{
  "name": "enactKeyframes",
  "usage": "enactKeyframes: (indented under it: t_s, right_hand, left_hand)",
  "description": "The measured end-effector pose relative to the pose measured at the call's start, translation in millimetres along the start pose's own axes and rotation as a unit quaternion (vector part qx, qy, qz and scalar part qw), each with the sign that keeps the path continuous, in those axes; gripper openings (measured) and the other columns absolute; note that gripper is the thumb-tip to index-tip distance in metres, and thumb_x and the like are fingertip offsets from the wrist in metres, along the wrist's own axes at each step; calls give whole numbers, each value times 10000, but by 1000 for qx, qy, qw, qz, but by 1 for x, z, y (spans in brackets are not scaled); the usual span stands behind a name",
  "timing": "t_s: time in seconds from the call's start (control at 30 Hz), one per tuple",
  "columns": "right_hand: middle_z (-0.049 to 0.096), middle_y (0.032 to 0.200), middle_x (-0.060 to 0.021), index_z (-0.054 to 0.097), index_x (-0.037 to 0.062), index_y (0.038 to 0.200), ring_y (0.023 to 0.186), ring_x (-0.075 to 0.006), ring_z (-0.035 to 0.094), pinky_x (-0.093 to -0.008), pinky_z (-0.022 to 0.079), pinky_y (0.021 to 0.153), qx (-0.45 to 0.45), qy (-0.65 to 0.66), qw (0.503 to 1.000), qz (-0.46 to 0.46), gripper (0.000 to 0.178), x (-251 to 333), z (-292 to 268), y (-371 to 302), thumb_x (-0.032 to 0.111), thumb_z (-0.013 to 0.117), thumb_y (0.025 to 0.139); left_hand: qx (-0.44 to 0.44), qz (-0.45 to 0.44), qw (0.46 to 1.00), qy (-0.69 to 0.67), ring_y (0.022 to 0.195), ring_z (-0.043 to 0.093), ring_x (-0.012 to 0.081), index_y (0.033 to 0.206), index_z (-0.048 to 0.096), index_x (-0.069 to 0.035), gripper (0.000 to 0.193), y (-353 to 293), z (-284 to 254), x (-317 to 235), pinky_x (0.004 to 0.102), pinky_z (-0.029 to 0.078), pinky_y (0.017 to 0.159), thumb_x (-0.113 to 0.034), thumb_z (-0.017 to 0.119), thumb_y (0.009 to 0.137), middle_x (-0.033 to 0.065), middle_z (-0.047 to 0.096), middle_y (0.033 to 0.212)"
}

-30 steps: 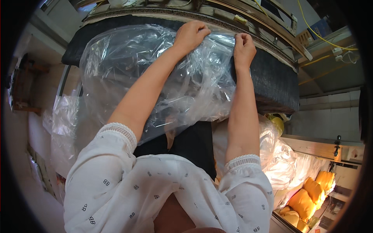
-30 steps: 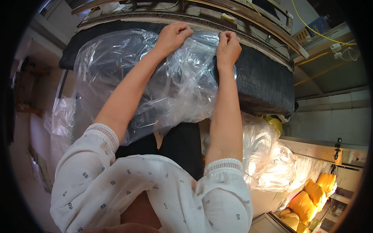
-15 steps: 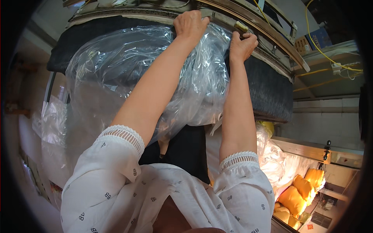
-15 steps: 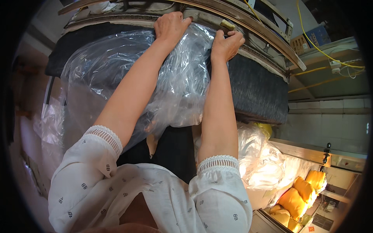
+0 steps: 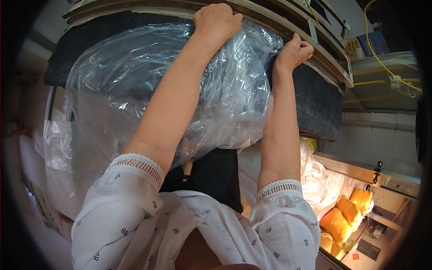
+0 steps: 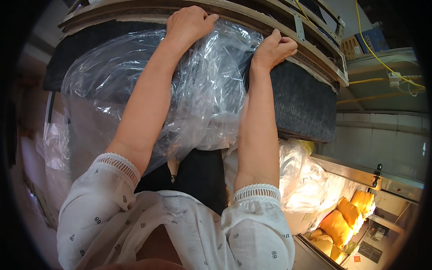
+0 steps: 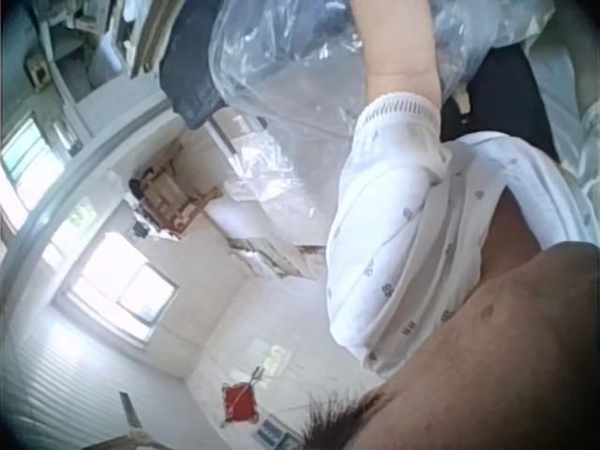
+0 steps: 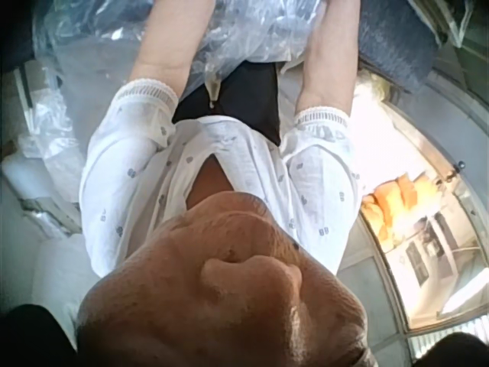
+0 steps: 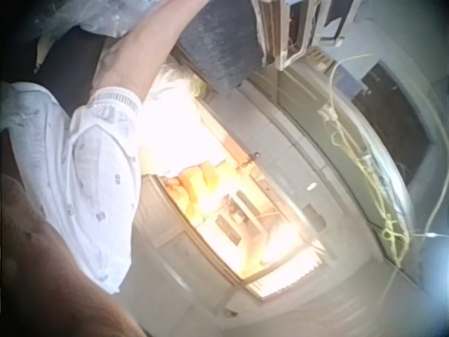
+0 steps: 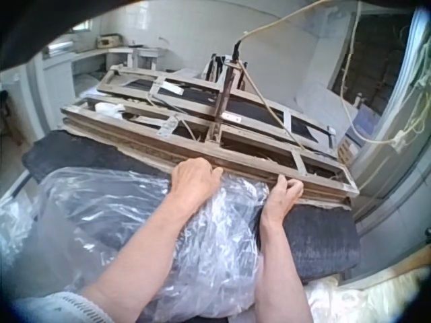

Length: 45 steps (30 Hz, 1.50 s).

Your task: Covering a large curved foam manufacturing component with a protective plastic bag.

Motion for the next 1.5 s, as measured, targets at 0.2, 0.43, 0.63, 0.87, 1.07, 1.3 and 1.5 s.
enactKeyframes:
  t_s: [0.2,0.43,0.63,0.87,1.07,1.3,1.5]
  right_hand:
    - [402,891,-107,393,-3,851,809,-237,418,-361,346,808,31,94,992,-76,220,23,-20,-16,201,464,891]
    - [478,893,-40,477,31,936,768,-92,466,-225,404,664,249,298,907,166,252,73,-79,-98,281,500,909]
    - [545,729,26,558,43,987,652,-46,501,-177,398,596,348,308,873,152,164,104,-101,-98,129,600,855]
    - [523,705,35,544,23,1061,639,-23,475,-165,389,592,358,286,887,46,229,117,-139,-114,62,587,839]
    - [535,748,22,481,4,1156,666,-23,485,-169,388,584,332,356,871,73,334,116,-153,-130,34,579,838]
    - [536,813,-27,513,55,1053,664,-138,481,-304,406,570,209,536,703,418,277,49,-163,-104,286,514,899]
    - [570,904,-85,525,48,953,788,-235,566,-373,512,715,-86,505,747,423,170,-79,-287,-49,199,489,882]
  left_hand:
    - [13,17,995,-99,730,620,296,790,665,-43,361,-7,-2,-2,364,467,678,-398,594,788,133,643,729]
    - [66,1,894,-443,554,505,66,779,614,-33,246,-89,-69,-8,241,404,500,-267,589,851,-14,552,618]
    - [144,-24,867,-477,561,410,2,790,580,-67,220,-147,-103,-18,174,327,489,-255,558,901,-84,478,638]
    - [-35,236,942,-238,751,522,101,936,621,-44,232,-148,-160,-79,240,412,627,-182,695,764,-4,556,834]
    - [-37,493,868,-39,811,569,190,925,675,-99,247,-162,-154,-132,303,441,695,-91,713,681,54,592,888]
    - [-48,548,738,-391,783,584,158,1025,562,-17,267,-183,-214,-136,258,491,691,-132,645,798,52,577,949]
    - [-98,294,753,-581,502,350,65,996,528,-47,249,-148,-318,-58,192,288,419,-260,405,959,9,452,701]
Point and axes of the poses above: each hand's wrist, its own y-axis towards the middle knuckle, its own z-axis out of the palm, x = y × z, the point moved 5 cm from there along y, towards the middle knuckle
